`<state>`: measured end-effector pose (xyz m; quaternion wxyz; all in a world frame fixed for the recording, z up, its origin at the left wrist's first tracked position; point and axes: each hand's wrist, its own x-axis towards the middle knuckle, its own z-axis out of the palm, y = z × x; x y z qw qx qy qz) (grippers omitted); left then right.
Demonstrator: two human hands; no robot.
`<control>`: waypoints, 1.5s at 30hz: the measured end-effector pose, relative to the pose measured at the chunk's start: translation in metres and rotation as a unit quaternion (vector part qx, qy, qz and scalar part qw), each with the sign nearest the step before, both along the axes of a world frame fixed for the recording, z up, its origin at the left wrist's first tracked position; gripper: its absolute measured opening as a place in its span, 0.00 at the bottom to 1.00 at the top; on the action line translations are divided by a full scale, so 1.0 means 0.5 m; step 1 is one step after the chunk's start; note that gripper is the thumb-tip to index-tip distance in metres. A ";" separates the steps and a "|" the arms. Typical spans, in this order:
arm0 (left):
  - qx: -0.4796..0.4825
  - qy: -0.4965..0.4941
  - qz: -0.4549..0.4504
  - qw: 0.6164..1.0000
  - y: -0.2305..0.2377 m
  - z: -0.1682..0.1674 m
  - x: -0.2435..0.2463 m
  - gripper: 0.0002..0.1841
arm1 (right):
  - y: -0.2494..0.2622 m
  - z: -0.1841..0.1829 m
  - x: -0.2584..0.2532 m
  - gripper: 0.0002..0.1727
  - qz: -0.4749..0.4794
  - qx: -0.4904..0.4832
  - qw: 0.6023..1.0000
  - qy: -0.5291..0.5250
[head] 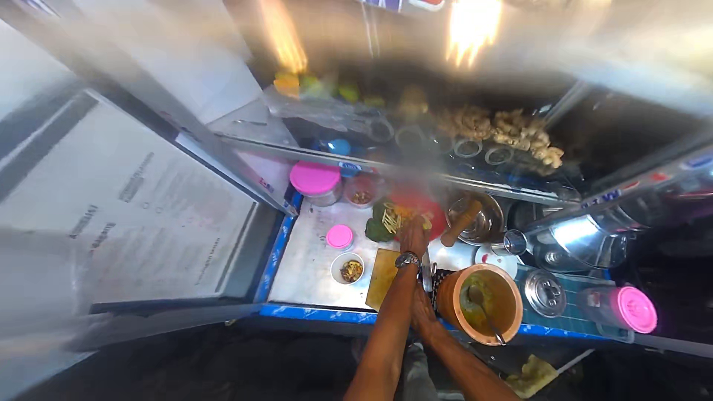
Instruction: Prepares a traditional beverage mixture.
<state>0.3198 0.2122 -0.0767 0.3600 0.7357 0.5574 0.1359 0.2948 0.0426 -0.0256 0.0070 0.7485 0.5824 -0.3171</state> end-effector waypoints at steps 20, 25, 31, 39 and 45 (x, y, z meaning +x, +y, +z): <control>0.139 0.013 0.027 0.990 -0.156 0.158 -0.477 0.16 | 0.141 0.063 -0.064 0.14 0.121 0.306 0.944 0.036; 0.154 0.075 -0.019 0.985 -0.126 0.141 -0.514 0.14 | 0.173 0.046 -0.104 0.10 0.177 0.326 0.929 0.012; 0.191 0.120 -0.050 0.973 -0.109 0.133 -0.527 0.11 | 0.191 0.025 -0.118 0.09 0.198 0.337 0.920 -0.021; 0.219 0.151 -0.067 0.962 -0.091 0.115 -0.514 0.10 | 0.219 0.039 -0.124 0.09 0.199 0.303 0.931 -0.037; 0.213 0.151 -0.075 0.962 -0.092 0.116 -0.513 0.10 | 0.223 0.042 -0.126 0.08 0.214 0.296 0.930 -0.047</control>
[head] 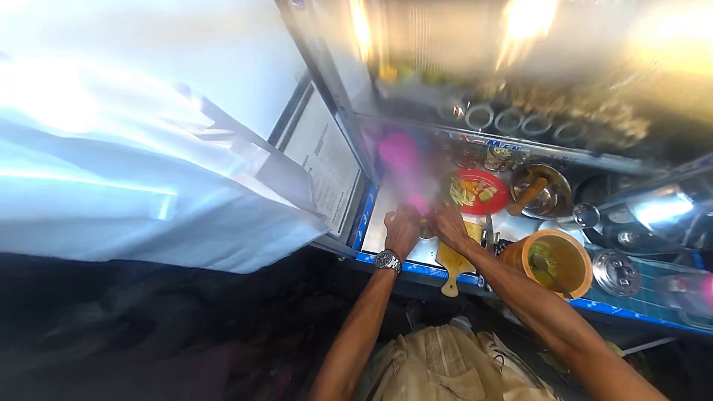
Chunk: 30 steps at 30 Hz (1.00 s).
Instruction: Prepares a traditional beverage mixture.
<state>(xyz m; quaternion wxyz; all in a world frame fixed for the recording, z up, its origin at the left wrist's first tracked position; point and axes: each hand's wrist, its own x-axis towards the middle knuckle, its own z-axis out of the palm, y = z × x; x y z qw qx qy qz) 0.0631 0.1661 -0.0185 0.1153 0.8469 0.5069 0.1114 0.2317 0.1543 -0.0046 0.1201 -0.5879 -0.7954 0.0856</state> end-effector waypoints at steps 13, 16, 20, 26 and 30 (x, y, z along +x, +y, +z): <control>0.001 0.006 -0.028 1.000 -0.001 -0.001 0.003 0.09 | -0.002 -0.008 0.007 0.09 0.013 -0.012 1.000 -0.020; 0.004 0.003 -0.031 0.999 -0.004 -0.002 0.006 0.09 | -0.004 -0.011 0.011 0.08 0.018 -0.003 1.000 -0.013; 0.002 -0.004 -0.030 1.000 -0.004 -0.001 0.009 0.08 | -0.009 -0.010 0.014 0.09 0.019 -0.002 1.000 -0.006; -0.002 0.016 -0.024 1.000 0.005 -0.001 0.008 0.09 | -0.002 -0.008 0.019 0.11 0.048 -0.018 0.996 -0.072; -0.005 0.015 -0.034 0.999 0.005 0.006 0.003 0.10 | 0.000 -0.006 0.021 0.10 0.059 0.001 0.996 -0.069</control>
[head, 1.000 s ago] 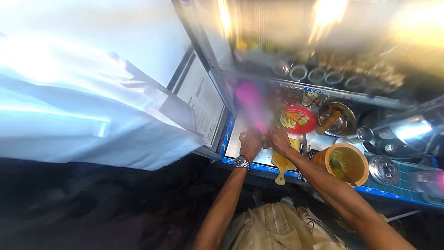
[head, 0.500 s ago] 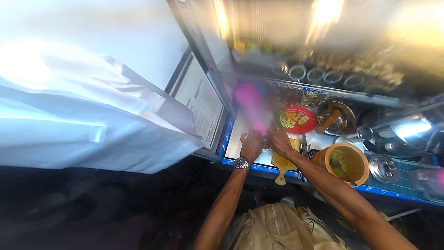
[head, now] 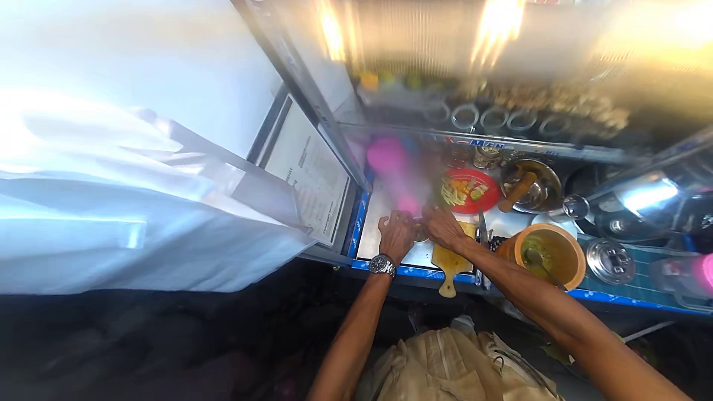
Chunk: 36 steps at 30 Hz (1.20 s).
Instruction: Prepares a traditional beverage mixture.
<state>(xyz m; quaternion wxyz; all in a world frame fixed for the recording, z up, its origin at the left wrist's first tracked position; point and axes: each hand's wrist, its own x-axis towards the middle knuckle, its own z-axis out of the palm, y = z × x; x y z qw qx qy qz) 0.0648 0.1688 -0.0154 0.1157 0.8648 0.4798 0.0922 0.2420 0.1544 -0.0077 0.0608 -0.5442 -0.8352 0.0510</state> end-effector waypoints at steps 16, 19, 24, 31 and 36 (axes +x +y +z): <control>0.008 -0.020 -0.017 1.000 -0.009 0.027 -0.001 0.08 | -0.008 0.024 0.003 0.07 0.037 0.025 0.999 0.019; 0.008 -0.030 -0.017 0.999 -0.010 0.030 0.001 0.08 | -0.009 0.032 0.003 0.07 0.037 0.019 0.999 0.030; 0.008 -0.032 -0.021 0.999 -0.011 0.035 0.004 0.08 | -0.010 0.027 0.008 0.06 0.041 0.037 0.997 0.045; 0.017 -0.034 -0.028 0.999 -0.012 0.036 0.003 0.08 | -0.011 0.029 0.007 0.06 0.046 0.054 0.996 0.048; 0.018 -0.035 -0.031 0.999 -0.012 0.033 0.002 0.08 | -0.013 0.027 0.006 0.06 0.047 0.064 0.996 0.051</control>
